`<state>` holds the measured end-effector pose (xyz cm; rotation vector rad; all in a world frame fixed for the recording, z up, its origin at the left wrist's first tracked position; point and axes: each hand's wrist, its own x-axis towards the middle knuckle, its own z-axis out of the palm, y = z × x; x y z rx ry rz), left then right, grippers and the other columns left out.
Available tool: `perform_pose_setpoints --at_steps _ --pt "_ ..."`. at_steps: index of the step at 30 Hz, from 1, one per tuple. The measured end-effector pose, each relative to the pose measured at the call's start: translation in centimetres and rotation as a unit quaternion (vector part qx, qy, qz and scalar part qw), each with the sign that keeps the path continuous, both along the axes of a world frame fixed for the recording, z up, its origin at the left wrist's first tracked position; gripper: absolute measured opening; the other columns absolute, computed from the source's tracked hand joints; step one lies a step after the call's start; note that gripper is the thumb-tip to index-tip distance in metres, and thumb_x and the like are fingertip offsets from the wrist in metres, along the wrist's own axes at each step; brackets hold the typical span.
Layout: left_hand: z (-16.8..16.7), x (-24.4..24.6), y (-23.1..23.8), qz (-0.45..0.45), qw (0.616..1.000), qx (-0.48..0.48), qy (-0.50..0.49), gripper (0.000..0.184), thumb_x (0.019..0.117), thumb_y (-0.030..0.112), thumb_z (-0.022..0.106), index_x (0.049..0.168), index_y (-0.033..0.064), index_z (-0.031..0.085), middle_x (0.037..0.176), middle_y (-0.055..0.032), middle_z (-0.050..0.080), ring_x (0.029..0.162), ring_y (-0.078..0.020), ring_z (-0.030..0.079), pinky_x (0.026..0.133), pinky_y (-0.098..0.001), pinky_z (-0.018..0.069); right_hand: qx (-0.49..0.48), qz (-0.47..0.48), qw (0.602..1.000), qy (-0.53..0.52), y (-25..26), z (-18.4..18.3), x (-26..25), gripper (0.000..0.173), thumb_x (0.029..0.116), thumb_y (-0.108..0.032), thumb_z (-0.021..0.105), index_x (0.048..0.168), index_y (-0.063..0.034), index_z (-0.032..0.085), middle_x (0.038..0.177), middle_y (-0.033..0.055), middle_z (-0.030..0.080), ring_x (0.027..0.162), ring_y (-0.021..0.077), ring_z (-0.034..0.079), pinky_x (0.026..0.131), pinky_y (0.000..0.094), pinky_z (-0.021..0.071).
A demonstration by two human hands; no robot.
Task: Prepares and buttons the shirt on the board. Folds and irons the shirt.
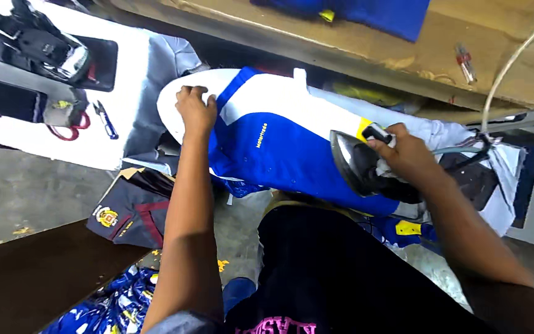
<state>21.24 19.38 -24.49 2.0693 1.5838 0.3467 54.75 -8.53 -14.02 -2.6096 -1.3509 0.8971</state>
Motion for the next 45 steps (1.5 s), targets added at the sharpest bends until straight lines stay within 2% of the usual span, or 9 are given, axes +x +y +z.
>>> perform_pose_setpoints --at_steps 3,7,9,13,19,27,34,40,45 --pt "-1.4 1.7 5.4 -0.046 0.994 -0.097 0.030 0.047 0.1040 0.026 0.058 0.137 -0.0076 0.057 0.145 -0.0382 0.047 0.141 -0.0565 0.037 0.113 -0.0744 0.0271 -0.003 0.014 1.000 0.010 5.2 -1.9 -5.5 0.060 0.1058 -0.048 0.054 0.138 0.0022 0.050 0.097 0.0308 0.068 0.093 0.0520 0.068 0.080 0.0681 0.0515" --pt "-4.8 4.3 9.6 -0.081 0.981 -0.172 0.036 0.049 0.1043 0.035 0.059 0.128 -0.0076 0.063 0.136 -0.0348 0.057 0.134 -0.0517 0.050 0.110 -0.0714 0.0353 -0.003 0.020 1.000 0.020 11.7 -4.1 -9.9 0.061 0.1057 -0.052 0.051 0.140 -0.0007 0.052 0.102 0.0285 0.069 0.098 0.0486 0.069 0.083 0.0651 0.0525" --pt "-5.7 5.5 10.5 -0.091 0.979 -0.180 0.043 0.049 0.1034 0.037 0.060 0.125 -0.0064 0.065 0.135 -0.0332 0.059 0.133 -0.0506 0.051 0.109 -0.0723 0.0351 -0.012 0.021 1.000 0.017 14.4 -4.8 -11.3 0.061 0.1058 -0.053 0.051 0.138 -0.0016 0.053 0.102 0.0269 0.069 0.098 0.0468 0.069 0.082 0.0639 0.0529" --pt "-5.4 6.5 11.4 -0.120 0.973 -0.180 0.084 0.037 0.1051 0.028 0.056 0.124 -0.0020 0.067 0.136 -0.0294 0.060 0.135 -0.0485 0.050 0.110 -0.0743 0.0301 -0.039 0.030 0.999 -0.003 18.9 -5.9 -13.8 0.061 0.1061 -0.054 0.048 0.139 -0.0032 0.054 0.107 0.0243 0.071 0.104 0.0428 0.070 0.086 0.0604 0.0534" --pt "-5.5 6.3 11.9 -0.119 0.971 -0.193 0.070 0.039 0.1067 0.028 0.052 0.125 -0.0040 0.065 0.137 -0.0302 0.059 0.135 -0.0479 0.050 0.111 -0.0729 0.0291 -0.019 0.038 0.999 -0.010 25.3 -5.9 -15.7 0.061 0.1063 -0.056 0.046 0.140 -0.0048 0.053 0.114 0.0216 0.071 0.110 0.0397 0.069 0.090 0.0589 0.0528" --pt "-5.3 6.3 12.7 -0.122 0.965 -0.221 0.078 0.039 0.1065 0.029 0.051 0.124 -0.0030 0.066 0.137 -0.0278 0.060 0.136 -0.0455 0.050 0.111 -0.0719 0.0295 -0.027 0.054 0.998 -0.033 23.7 -6.1 -14.7 0.061 0.1065 -0.056 0.045 0.136 -0.0035 0.055 0.107 0.0233 0.071 0.104 0.0422 0.070 0.085 0.0603 0.0535" --pt "-5.6 6.5 13.2 -0.125 0.962 -0.227 0.088 0.040 0.1058 0.029 0.053 0.125 -0.0032 0.066 0.139 -0.0283 0.058 0.137 -0.0456 0.049 0.110 -0.0727 0.0316 -0.013 0.034 0.999 -0.018 26.9 -5.7 -15.8 0.063 0.1069 -0.056 0.044 0.146 -0.0071 0.050 0.118 0.0207 0.070 0.113 0.0385 0.068 0.091 0.0584 0.0527" --pt "-6.0 6.4 13.3 -0.118 0.963 -0.231 0.071 0.040 0.1046 0.029 0.055 0.123 -0.0045 0.067 0.136 -0.0290 0.060 0.135 -0.0458 0.050 0.109 -0.0724 0.0322 -0.024 0.056 0.998 -0.031 24.3 -6.3 -14.0 0.062 0.1065 -0.056 0.045 0.138 -0.0043 0.055 0.112 0.0233 0.070 0.108 0.0415 0.069 0.088 0.0608 0.0526" --pt "-6.4 6.5 13.7 -0.118 0.965 -0.225 0.069 0.039 0.1032 0.028 0.058 0.122 -0.0056 0.067 0.134 -0.0302 0.061 0.133 -0.0471 0.052 0.107 -0.0729 0.0346 -0.013 0.090 0.996 -0.015 26.1 -6.1 -14.4 0.062 0.1063 -0.056 0.045 0.145 -0.0074 0.051 0.120 0.0223 0.069 0.114 0.0404 0.067 0.092 0.0601 0.0522"
